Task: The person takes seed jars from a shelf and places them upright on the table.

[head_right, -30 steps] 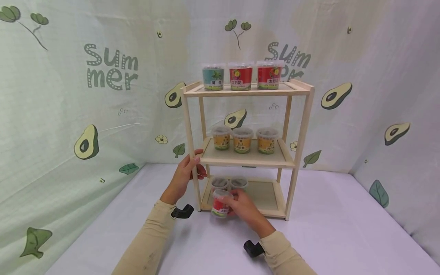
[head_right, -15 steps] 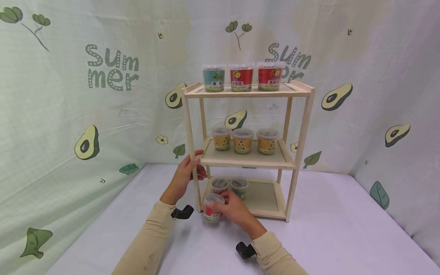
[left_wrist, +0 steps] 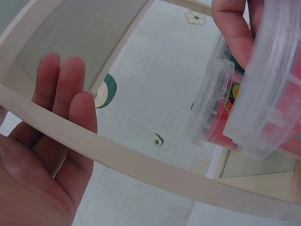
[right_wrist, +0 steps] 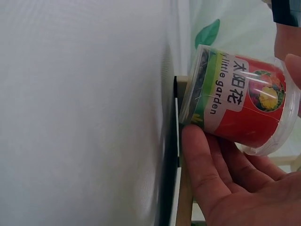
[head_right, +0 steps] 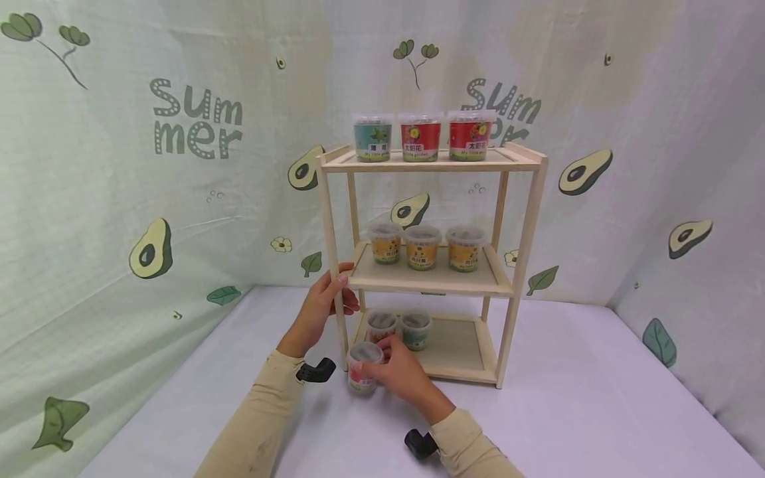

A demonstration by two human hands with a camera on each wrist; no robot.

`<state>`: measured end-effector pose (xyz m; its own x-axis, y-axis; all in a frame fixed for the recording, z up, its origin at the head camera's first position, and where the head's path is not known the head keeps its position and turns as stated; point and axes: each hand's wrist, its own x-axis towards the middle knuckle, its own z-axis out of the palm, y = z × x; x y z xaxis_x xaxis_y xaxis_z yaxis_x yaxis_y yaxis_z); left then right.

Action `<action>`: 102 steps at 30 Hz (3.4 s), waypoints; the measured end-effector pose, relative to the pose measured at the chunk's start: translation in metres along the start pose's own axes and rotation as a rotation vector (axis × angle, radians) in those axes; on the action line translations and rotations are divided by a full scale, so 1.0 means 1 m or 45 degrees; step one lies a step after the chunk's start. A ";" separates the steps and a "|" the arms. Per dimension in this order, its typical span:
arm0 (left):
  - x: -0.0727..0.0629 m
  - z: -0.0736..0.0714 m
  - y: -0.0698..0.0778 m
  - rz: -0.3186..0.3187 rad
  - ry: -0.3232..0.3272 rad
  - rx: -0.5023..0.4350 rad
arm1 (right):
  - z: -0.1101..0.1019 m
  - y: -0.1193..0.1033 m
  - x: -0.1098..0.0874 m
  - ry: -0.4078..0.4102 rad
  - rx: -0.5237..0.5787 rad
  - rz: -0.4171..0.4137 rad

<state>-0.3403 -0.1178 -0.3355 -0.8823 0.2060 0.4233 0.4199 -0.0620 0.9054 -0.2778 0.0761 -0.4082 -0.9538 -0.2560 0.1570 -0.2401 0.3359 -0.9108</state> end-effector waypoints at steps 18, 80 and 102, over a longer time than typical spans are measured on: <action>-0.001 -0.002 0.001 -0.013 -0.024 0.022 | 0.007 0.005 -0.001 -0.014 -0.096 -0.102; 0.002 -0.004 -0.004 -0.015 -0.054 0.017 | -0.004 0.007 -0.003 -0.180 -0.154 -0.157; 0.003 -0.006 -0.003 -0.009 -0.069 0.021 | -0.001 0.008 0.000 -0.114 -0.117 -0.116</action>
<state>-0.3459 -0.1233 -0.3364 -0.8727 0.2588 0.4141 0.4174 -0.0446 0.9076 -0.2803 0.0796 -0.4153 -0.9085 -0.3675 0.1988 -0.3442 0.3884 -0.8548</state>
